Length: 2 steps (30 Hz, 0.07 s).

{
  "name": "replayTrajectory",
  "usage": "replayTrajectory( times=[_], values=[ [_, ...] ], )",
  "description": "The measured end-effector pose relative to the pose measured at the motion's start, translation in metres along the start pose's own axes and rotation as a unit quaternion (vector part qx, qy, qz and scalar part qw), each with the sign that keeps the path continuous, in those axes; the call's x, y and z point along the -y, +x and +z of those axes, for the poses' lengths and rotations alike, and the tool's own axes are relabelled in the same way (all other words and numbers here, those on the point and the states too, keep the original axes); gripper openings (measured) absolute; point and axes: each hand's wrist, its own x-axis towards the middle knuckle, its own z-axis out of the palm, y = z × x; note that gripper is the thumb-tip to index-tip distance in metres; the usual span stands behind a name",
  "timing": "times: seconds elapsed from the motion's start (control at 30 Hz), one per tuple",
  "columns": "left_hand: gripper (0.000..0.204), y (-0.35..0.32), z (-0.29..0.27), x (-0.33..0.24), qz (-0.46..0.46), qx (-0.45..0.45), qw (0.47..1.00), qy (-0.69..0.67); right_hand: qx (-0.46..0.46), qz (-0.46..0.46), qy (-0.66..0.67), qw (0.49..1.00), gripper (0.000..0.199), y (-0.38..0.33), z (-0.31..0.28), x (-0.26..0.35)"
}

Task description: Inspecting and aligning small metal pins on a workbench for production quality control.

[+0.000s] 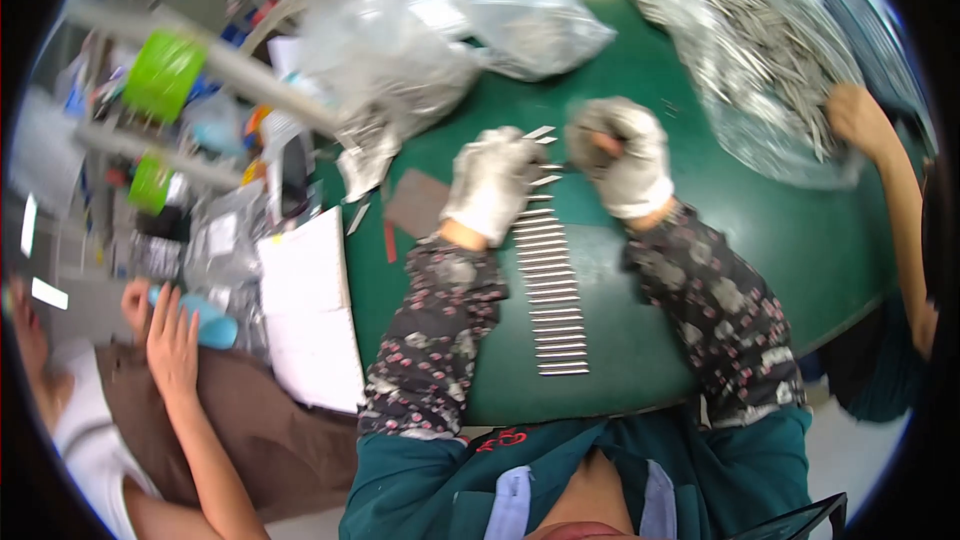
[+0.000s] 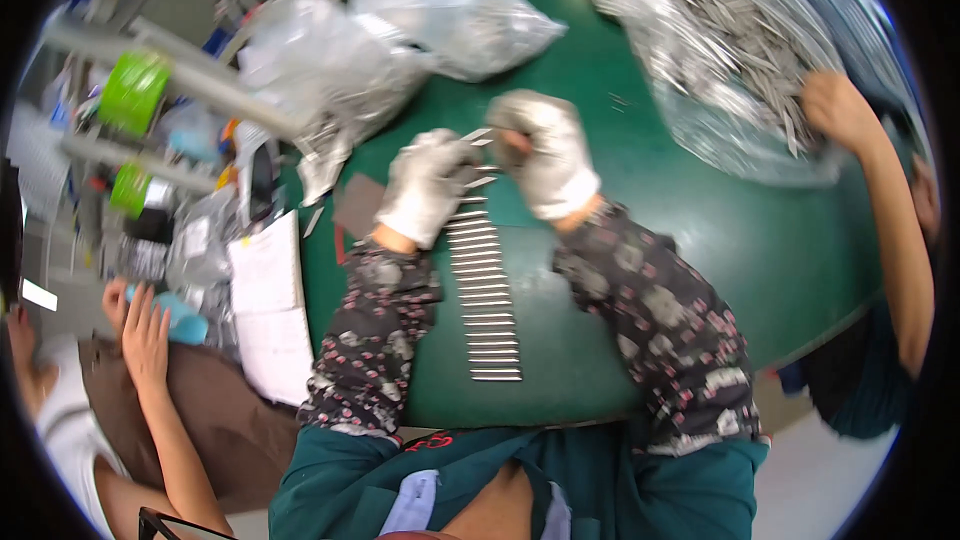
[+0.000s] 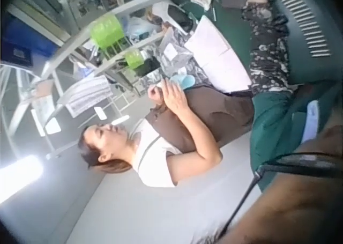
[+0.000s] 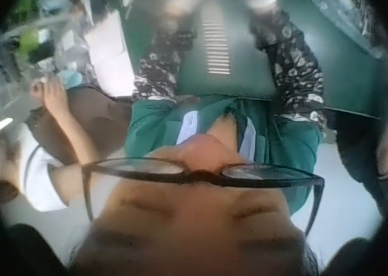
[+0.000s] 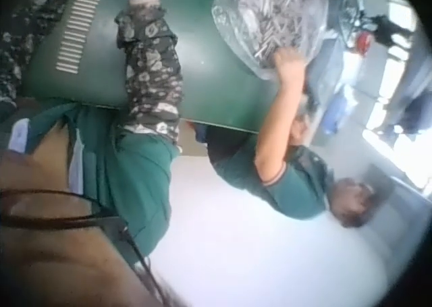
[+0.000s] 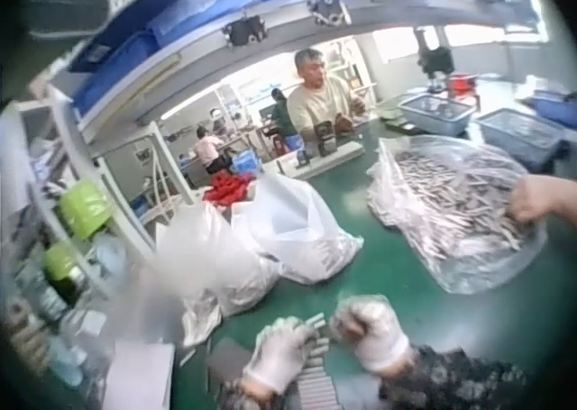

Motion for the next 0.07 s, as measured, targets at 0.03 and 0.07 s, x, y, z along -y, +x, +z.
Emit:
replayTrajectory(
  times=[0.03, 0.07],
  values=[
    [0.008, 0.0, 0.002, 0.001, 0.018, 0.014, 0.999, 0.028, 0.103, 0.007, 0.098, 0.99, 0.036, 0.003, -0.017, -0.003],
    [0.008, -0.009, -0.019, 0.017, -0.011, -0.007, 0.998, 0.064, 0.147, 0.013, 0.122, 0.981, 0.036, 0.02, 0.006, -0.016]
  ],
)
